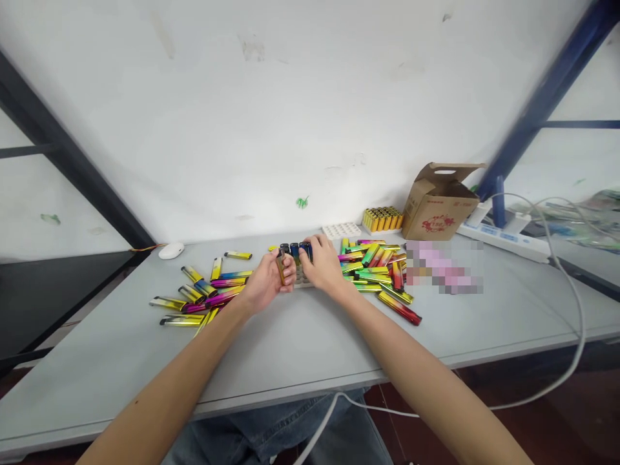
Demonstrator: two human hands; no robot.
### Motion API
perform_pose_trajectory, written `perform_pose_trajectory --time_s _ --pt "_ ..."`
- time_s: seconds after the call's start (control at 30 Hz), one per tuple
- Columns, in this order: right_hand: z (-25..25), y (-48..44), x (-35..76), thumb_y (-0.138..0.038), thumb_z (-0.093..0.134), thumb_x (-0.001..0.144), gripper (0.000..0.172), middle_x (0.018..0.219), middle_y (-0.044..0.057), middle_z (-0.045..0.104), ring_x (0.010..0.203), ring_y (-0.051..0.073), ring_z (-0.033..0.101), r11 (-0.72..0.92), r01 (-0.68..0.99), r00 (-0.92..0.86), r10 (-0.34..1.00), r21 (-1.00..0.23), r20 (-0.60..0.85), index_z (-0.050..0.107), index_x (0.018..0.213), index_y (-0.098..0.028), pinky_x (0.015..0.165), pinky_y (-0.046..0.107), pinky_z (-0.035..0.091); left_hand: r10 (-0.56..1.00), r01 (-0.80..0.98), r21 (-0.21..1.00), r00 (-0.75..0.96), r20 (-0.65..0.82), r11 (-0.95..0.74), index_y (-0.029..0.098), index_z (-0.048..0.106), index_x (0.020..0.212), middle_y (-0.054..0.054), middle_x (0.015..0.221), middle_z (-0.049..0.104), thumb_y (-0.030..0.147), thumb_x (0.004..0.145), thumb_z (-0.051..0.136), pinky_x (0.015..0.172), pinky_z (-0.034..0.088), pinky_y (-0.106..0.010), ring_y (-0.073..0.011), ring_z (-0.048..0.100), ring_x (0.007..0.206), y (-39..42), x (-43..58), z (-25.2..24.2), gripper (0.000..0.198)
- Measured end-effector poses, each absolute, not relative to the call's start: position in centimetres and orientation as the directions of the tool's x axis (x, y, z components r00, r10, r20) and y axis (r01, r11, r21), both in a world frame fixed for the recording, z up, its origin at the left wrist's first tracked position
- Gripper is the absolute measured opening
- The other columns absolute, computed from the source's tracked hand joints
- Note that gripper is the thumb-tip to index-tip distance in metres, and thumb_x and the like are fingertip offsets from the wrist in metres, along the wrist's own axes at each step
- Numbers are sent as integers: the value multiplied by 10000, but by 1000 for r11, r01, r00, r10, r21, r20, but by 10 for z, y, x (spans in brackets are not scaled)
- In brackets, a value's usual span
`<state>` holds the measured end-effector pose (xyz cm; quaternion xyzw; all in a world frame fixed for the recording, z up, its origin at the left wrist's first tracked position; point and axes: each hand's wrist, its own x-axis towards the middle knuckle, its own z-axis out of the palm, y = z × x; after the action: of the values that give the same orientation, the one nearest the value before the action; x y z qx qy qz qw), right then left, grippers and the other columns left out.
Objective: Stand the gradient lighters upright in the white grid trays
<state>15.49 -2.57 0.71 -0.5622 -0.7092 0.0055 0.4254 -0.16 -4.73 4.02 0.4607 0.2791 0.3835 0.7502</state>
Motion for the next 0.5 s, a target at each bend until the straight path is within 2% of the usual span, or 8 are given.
perform_pose_trajectory --time_s 0.2,0.5 --pt "8 -24 159 -197 401 927 284 1144 148 586 1094 262 536 388 783 -32 806 -486 591 609 1112 -138 997 414 412 860 -341 904 507 -53 257 203 369 703 53 598 281 375 928 293 389 197 -164 -93 263 441 -46 -1 38 293" --pt "10 -25 159 -256 425 938 278 1134 144 590 1094 262 542 388 781 -36 811 -490 585 613 1111 -145 991 411 420 859 -298 920 506 -76 257 202 368 707 48 595 295 342 924 276 395 197 -162 -93 277 443 -49 1 38 275"
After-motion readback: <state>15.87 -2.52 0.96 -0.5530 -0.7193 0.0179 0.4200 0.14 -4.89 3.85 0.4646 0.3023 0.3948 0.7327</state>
